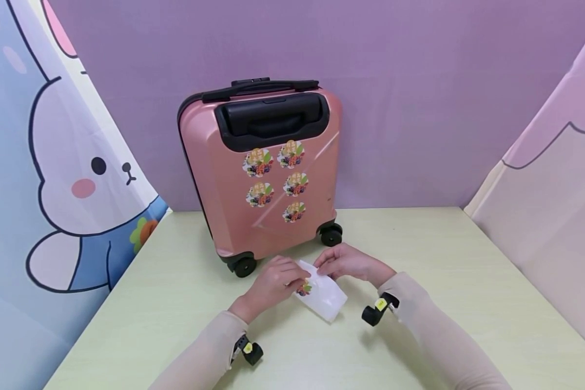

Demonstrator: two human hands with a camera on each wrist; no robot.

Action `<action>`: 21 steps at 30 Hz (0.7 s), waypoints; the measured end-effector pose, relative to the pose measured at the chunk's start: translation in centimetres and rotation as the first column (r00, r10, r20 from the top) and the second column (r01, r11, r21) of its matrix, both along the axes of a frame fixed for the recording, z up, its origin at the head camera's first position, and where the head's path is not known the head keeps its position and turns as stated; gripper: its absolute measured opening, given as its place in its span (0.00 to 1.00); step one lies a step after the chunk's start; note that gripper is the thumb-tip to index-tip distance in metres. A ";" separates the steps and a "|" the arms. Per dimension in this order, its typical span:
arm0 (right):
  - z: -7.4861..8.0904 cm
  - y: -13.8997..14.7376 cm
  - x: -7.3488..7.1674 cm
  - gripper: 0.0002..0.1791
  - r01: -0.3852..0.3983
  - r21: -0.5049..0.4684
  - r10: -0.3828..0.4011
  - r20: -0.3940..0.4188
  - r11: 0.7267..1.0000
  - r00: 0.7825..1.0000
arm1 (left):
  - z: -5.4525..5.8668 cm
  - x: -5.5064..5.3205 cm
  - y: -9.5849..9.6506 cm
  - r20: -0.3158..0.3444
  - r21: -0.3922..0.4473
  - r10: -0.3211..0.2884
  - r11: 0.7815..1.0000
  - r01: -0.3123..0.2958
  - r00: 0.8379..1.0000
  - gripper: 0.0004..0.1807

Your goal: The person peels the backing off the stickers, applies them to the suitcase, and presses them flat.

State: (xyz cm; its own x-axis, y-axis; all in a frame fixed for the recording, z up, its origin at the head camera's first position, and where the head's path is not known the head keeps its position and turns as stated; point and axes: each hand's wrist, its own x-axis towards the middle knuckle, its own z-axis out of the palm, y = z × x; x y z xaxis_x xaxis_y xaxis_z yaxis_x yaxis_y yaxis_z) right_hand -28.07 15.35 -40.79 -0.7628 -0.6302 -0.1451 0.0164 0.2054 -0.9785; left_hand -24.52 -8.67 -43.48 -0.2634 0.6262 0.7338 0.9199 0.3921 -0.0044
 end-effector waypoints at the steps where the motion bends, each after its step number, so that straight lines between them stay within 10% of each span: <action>1: 0.0 0.0 0.0 0.12 0.014 0.015 -0.013 -0.009 1.000 1.000 | 0.0 0.0 0.0 0.004 0.000 -0.002 1.000 0.002 1.000 0.11; 21: 0.6 0.1 -0.2 0.08 0.113 0.154 -0.091 -0.143 0.982 0.986 | -0.3 -0.3 0.0 0.080 0.031 -0.076 0.997 0.074 0.994 0.12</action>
State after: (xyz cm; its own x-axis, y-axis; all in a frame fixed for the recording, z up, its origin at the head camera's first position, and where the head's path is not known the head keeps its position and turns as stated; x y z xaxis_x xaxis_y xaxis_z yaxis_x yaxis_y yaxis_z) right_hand -28.25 15.49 -40.15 -0.8413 -0.5247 -0.1297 -0.0841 0.3641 -0.9276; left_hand -24.80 -8.72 -43.78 -0.2758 0.6257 0.7297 0.9436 0.3209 0.0815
